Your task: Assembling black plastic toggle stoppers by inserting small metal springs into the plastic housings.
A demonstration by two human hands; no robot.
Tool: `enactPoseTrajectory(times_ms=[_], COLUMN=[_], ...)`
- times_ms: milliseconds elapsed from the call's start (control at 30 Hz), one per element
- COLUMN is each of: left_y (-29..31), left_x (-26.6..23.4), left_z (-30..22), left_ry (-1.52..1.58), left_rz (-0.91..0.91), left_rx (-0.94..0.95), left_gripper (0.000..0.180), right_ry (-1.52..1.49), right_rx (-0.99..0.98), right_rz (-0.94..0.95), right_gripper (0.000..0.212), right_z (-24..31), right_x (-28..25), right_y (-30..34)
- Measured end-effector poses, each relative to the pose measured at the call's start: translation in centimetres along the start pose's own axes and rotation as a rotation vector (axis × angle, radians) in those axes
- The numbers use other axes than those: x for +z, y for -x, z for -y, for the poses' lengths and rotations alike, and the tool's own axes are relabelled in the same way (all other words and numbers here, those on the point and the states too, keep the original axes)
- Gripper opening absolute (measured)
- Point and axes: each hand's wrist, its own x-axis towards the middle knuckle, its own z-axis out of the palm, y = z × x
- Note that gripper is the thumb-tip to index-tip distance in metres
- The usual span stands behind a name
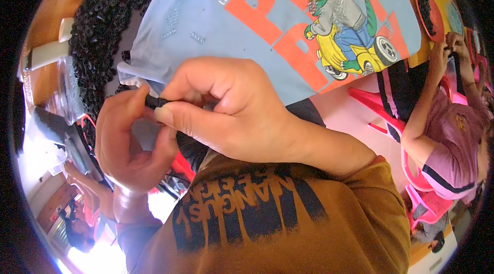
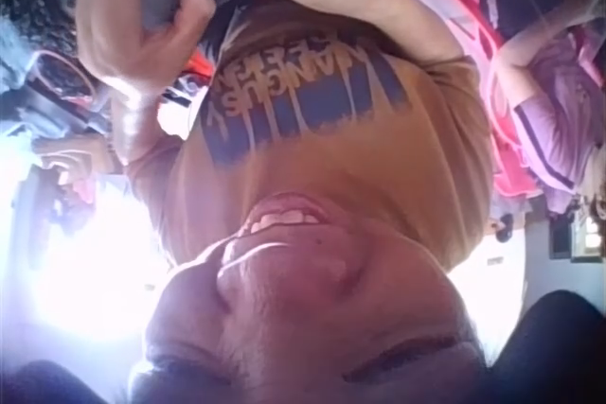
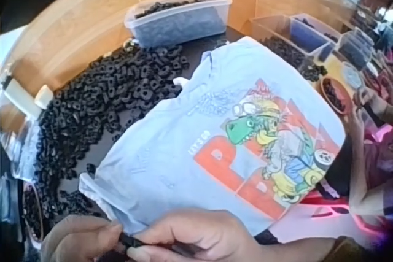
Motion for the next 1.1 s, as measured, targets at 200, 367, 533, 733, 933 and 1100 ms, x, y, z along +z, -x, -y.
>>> enactPoseTrajectory(times_ms=[200, 367, 533, 733, 933, 1100], left_y=[0.1, -0.2, 0.1, -0.3, -0.5, -1.9], left_x=[1.2, 1.3, 0.8, 1.0, 1.3, -0.6], left_z=[0.3, 0.1, -0.1, -0.2, 0.3, 0.5], left_ry=[-0.119, -0.004, -0.012, -0.068, -0.141, 0.13], left_rz=[-0.086, -0.096, -0.072, -0.086, -0.153, -0.067], left_rx=[0.13, 0.042, 0.012, 0.006, 0.164, -0.056], left_gripper=[0.027, 0.034, 0.042, 0.036, 0.031, 0.037], right_ry=[-0.051, -0.036, -0.085, -0.136, 0.003, 0.143], right_rx=[-0.07, -0.079, -0.052, -0.024, -0.032, 0.016], right_rz=[0.012, 0.04, 0.008, 0.004, 0.025, 0.008], right_gripper=[0.012, 0.013, 0.007, 0.011, 0.013, 0.016], right_z=[-0.2, 0.3, 0.3, 0.7, 1.4, 1.0], right_x=[0.0, -0.3, -0.1, -0.4, -0.2, -0.8], right_y=[0.1, -0.1, -0.3, -0.6, -0.7, -0.3])
